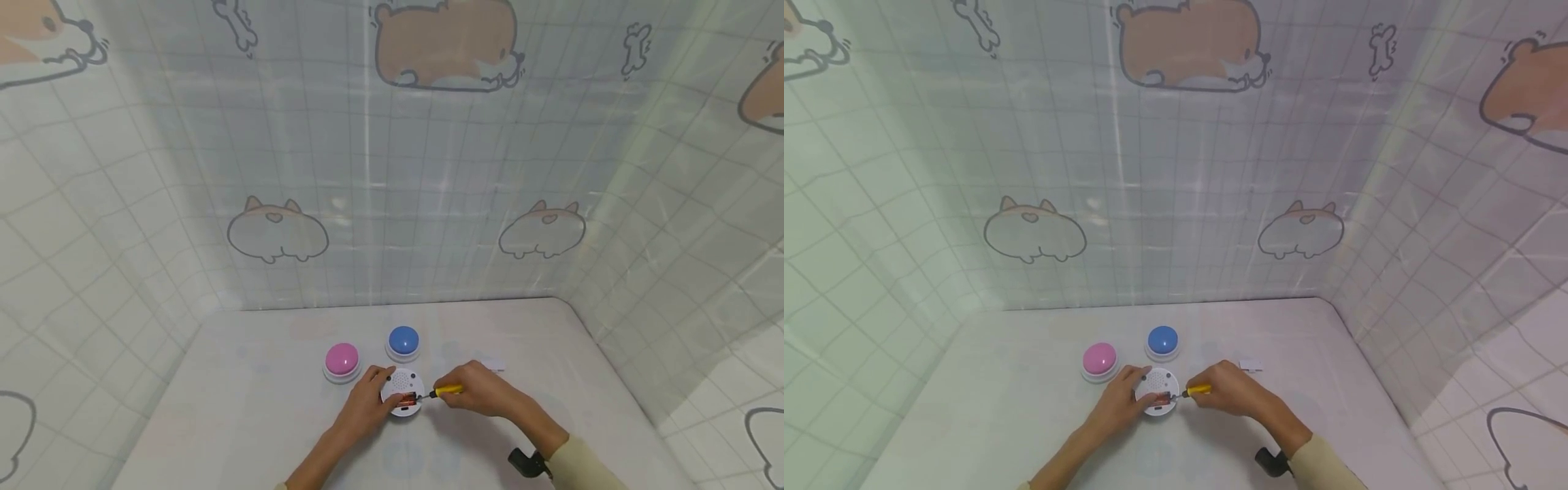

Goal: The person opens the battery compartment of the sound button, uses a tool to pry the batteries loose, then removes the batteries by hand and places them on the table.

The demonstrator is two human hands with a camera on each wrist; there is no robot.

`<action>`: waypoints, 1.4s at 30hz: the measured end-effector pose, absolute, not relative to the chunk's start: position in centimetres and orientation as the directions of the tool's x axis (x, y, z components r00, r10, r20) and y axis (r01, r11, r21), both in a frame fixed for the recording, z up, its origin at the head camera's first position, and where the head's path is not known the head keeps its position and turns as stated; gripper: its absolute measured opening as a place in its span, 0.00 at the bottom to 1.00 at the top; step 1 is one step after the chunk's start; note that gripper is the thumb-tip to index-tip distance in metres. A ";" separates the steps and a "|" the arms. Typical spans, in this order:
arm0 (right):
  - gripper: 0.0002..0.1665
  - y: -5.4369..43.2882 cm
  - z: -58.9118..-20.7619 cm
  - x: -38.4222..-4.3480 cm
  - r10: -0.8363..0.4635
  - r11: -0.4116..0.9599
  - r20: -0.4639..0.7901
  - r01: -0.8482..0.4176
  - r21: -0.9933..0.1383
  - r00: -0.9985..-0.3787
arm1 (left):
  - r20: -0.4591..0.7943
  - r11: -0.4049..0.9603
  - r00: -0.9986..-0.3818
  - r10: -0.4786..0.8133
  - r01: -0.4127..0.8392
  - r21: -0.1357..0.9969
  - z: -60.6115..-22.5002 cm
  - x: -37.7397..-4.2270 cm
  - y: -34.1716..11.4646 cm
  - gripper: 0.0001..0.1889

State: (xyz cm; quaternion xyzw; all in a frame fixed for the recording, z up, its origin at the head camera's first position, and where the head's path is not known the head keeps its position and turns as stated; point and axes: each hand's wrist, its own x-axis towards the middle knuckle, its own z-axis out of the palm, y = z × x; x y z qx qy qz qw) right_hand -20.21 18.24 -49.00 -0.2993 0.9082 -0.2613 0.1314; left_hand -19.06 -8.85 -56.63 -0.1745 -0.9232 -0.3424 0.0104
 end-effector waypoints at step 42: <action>0.11 19.3 -50.5 -20.3 -0.488 0.581 -0.122 -0.217 -0.784 -0.864 | 0.126 0.722 -0.944 0.304 0.315 0.616 -56.5 -19.0 -9.0 0.31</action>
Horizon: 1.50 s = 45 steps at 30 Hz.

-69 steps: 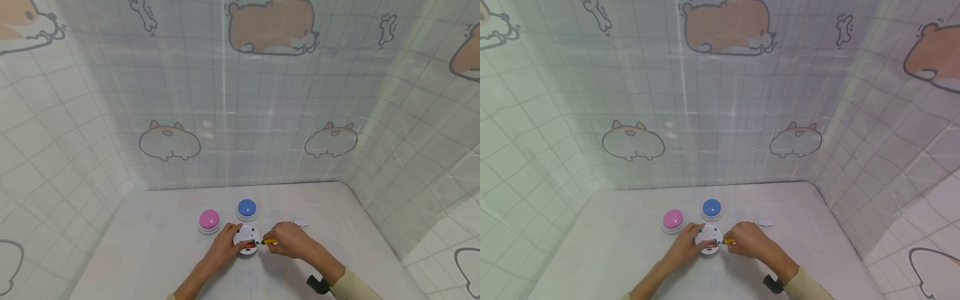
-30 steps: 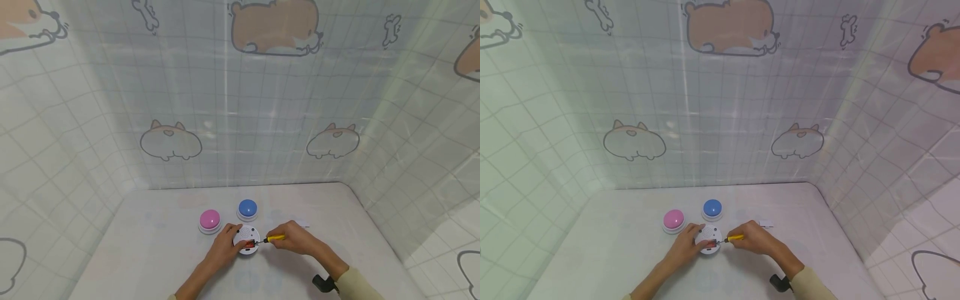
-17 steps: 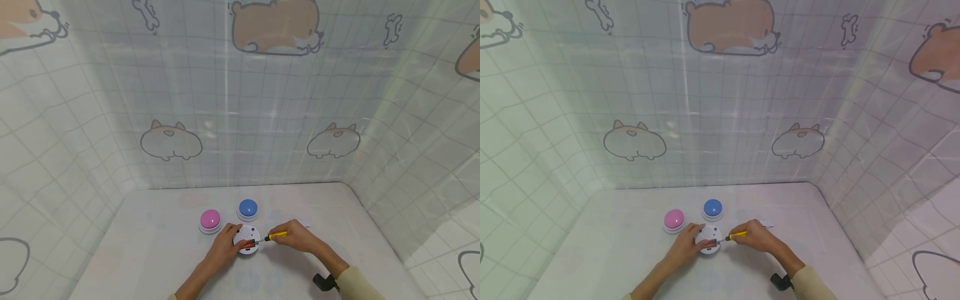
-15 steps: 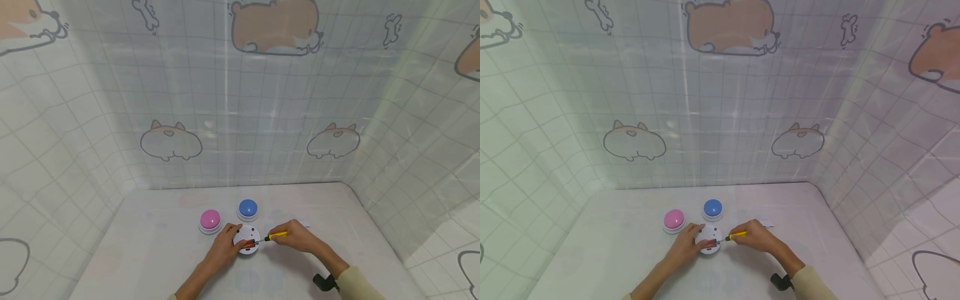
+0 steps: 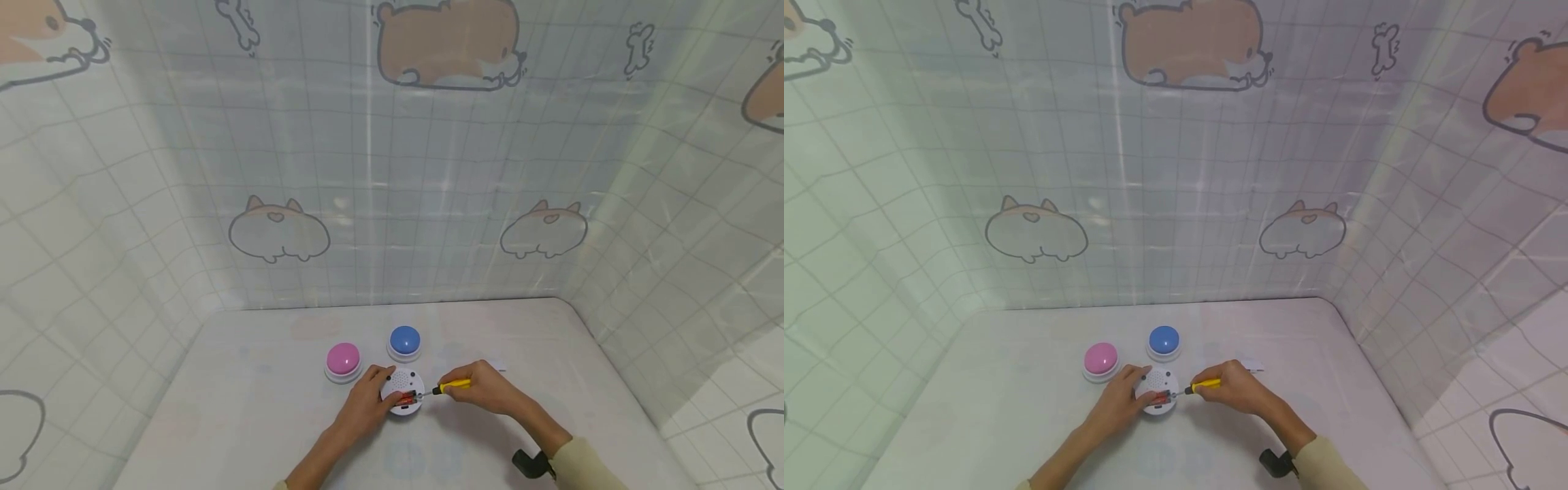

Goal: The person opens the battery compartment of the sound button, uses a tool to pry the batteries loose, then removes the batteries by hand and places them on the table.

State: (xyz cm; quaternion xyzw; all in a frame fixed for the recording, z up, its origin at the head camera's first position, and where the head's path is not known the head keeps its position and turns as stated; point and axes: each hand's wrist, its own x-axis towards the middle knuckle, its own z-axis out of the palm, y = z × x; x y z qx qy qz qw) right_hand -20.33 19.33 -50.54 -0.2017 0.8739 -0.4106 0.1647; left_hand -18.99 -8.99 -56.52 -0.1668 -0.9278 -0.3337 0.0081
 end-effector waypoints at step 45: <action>0.15 22.8 -54.2 -18.7 -0.377 0.706 -0.136 -0.189 -0.683 -0.916 | 0.119 0.722 -0.934 0.338 0.338 0.604 -56.2 -19.2 -9.1 0.31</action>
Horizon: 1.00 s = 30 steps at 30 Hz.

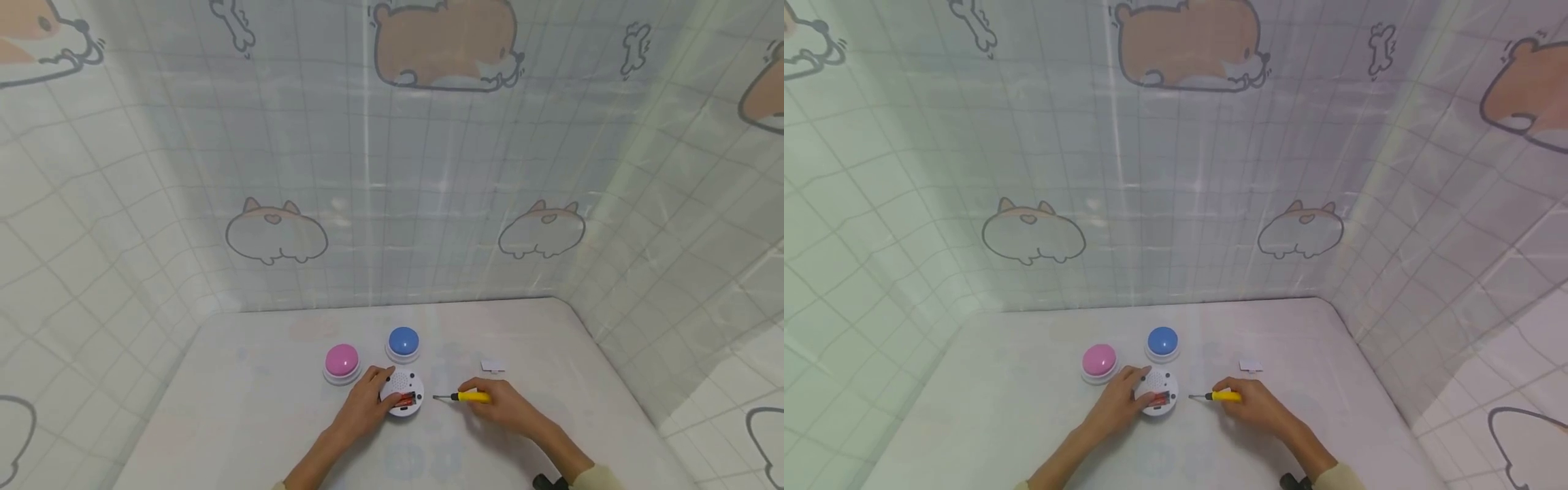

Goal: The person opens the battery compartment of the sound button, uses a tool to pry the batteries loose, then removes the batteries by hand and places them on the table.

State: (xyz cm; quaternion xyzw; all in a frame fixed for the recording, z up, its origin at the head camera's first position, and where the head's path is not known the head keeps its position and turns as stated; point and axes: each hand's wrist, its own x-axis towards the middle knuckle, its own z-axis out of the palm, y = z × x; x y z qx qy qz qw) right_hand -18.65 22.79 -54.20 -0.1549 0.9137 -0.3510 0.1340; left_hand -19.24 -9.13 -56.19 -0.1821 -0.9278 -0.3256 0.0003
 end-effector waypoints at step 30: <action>0.11 21.9 -55.9 -18.3 -0.250 0.847 -0.200 -0.114 -0.518 -0.947 | 0.117 0.715 -0.934 0.337 0.335 0.613 -56.4 -19.7 -9.5 0.31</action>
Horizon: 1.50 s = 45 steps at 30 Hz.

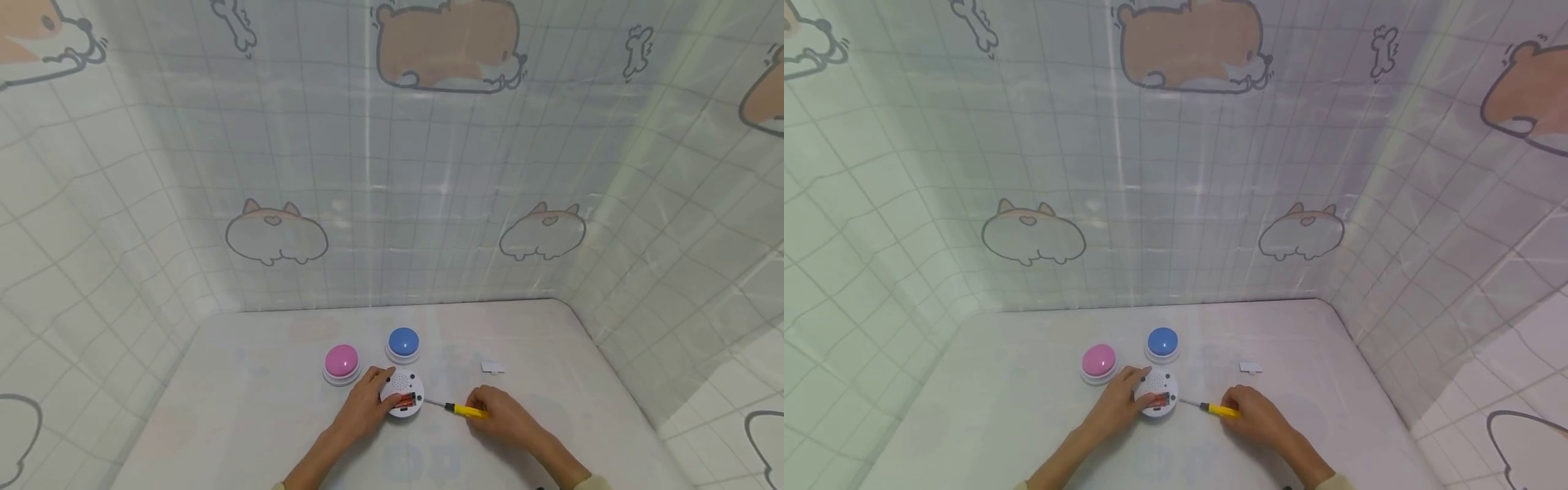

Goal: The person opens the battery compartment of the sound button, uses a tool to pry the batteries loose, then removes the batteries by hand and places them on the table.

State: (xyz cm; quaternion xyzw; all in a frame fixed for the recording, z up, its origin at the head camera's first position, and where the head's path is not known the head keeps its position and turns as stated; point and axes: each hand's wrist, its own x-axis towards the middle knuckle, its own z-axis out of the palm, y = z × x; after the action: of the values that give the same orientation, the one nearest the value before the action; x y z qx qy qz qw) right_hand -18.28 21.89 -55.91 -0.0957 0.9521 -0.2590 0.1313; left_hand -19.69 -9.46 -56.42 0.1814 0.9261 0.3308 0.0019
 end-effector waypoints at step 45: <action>0.21 14.9 -54.3 -20.9 -0.550 0.717 0.043 -0.498 -0.488 -0.834 | 0.170 0.688 -0.916 0.363 0.387 0.614 -56.8 -18.9 -9.1 0.32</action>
State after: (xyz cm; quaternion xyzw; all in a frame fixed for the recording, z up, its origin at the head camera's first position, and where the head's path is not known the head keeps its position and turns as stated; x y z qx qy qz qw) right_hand -20.89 14.88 -54.31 -0.2831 0.9251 -0.2477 0.0523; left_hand -18.93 -9.07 -56.78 0.2040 0.9185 0.3381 -0.0174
